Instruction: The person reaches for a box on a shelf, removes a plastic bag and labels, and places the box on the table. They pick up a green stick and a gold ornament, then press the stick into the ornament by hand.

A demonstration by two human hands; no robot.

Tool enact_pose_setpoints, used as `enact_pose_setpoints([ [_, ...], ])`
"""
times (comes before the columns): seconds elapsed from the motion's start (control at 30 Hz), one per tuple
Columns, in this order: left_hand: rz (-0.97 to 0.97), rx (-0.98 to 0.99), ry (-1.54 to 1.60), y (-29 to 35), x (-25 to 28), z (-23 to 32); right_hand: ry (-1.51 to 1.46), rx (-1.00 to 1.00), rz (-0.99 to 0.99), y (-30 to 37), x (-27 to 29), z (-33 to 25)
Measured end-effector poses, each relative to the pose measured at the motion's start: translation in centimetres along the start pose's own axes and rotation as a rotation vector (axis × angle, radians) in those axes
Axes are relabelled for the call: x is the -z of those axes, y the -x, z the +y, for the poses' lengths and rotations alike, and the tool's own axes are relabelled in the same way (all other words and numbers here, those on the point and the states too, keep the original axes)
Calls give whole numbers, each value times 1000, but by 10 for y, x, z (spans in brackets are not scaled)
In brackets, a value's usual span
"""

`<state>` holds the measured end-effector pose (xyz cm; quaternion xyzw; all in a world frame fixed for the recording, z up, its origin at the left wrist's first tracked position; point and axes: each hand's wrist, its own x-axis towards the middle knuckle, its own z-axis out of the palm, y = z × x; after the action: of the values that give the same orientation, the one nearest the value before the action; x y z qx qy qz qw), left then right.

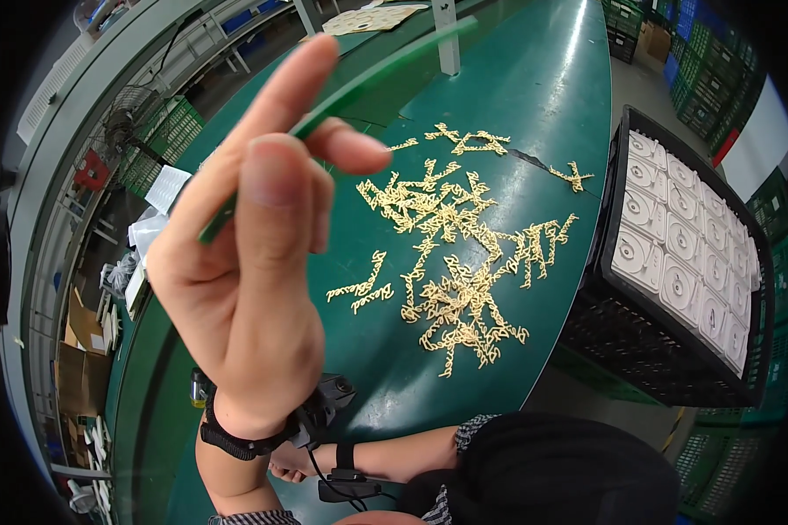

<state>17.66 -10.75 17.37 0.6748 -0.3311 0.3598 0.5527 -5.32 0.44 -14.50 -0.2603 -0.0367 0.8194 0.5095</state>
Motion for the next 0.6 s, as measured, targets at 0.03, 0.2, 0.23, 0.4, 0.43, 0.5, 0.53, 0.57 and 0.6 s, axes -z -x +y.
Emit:
enact_pose_setpoints([
  [0.03,-9,4,-10,1,4,2,34,-21,37,-4,-4,1],
  [0.2,59,9,-85,-7,-16,-7,44,24,-213,-36,40,9],
  [0.23,67,18,-119,-1,-9,-6,42,42,-202,-14,25,2],
  [0.4,77,-9,-199,4,-6,-8,42,85,-148,42,-6,-24],
  [0.43,83,-25,-216,5,-5,-9,44,74,-137,45,-8,-27],
  [0.5,74,-46,-292,7,-3,-8,24,63,-143,53,-9,-30],
  [0.53,65,-67,-369,9,-1,-7,5,53,-149,58,-5,-34],
  [0.57,55,-89,-447,10,0,-6,-11,42,-156,64,-7,-32],
  [0.6,59,-91,-446,10,1,-8,-28,31,-162,70,-5,-33],
])
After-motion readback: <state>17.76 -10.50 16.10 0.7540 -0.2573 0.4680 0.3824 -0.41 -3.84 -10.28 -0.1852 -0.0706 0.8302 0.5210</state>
